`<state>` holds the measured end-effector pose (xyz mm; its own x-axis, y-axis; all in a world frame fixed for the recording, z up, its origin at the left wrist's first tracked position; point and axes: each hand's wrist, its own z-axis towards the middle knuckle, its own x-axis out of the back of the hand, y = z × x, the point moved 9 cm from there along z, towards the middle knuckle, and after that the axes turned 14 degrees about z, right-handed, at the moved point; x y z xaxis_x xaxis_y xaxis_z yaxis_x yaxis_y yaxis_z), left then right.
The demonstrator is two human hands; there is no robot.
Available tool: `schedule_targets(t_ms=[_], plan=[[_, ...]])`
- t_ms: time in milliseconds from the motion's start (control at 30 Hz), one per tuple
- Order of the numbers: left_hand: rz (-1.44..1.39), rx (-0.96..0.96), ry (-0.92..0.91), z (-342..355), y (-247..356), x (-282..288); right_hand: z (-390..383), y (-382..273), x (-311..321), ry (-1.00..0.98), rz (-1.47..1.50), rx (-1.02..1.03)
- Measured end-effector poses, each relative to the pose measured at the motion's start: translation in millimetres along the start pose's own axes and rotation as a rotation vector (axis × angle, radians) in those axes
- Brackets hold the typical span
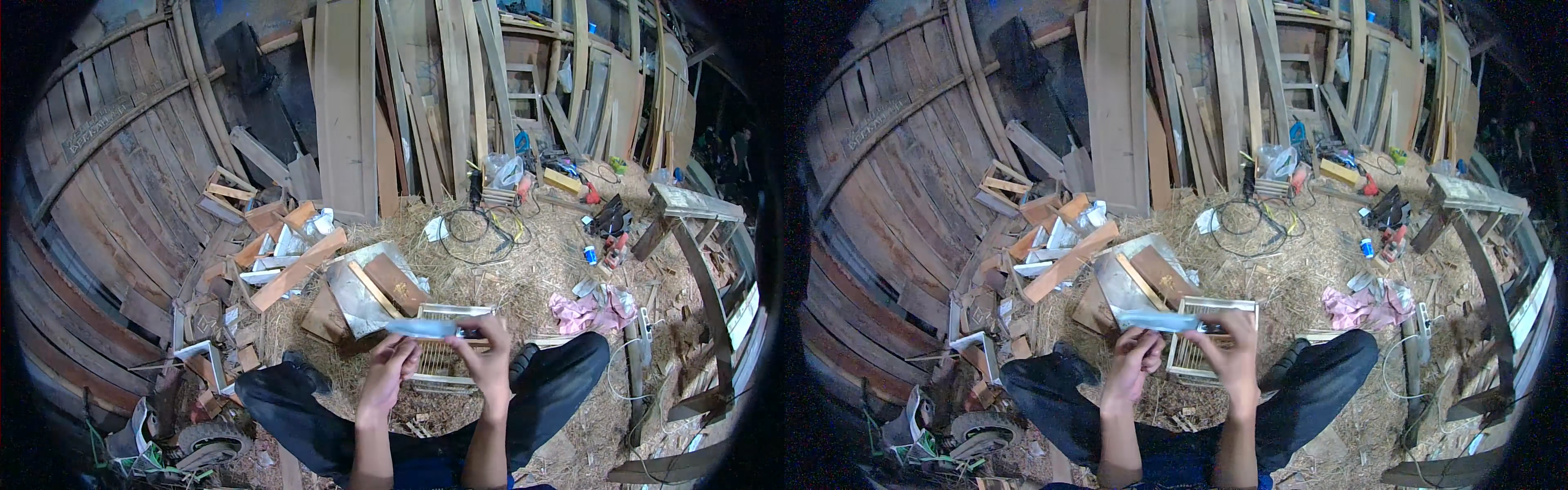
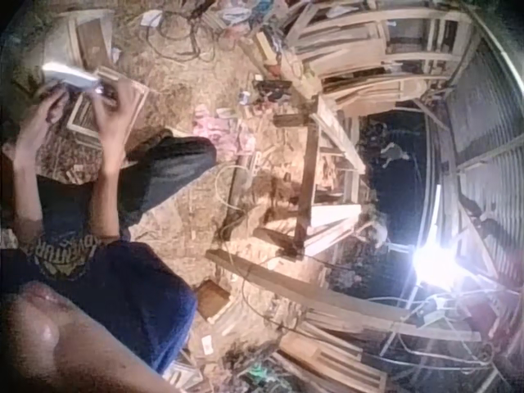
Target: The person assembles a small wooden cage by hand, inserting thin wooden rods into a frame and using a knife to shave or carve pieces of wood to fit.
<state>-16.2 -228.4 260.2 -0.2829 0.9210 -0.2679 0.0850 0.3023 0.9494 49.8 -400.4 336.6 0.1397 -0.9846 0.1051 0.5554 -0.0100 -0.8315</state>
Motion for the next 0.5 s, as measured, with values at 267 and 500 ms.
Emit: schedule_targets(t_ms=[267,500], plan=[[-0.023,0.042,-0.041,-5.5,-9.4,-0.8,-1.8,-9.5,-33.1,-0.183,-0.040,0.092],[-0.010,0.048,-0.128,-6.9,-6.2,-6.8,-4.5,-6.2,-28.6,-0.173,-0.035,0.108]])
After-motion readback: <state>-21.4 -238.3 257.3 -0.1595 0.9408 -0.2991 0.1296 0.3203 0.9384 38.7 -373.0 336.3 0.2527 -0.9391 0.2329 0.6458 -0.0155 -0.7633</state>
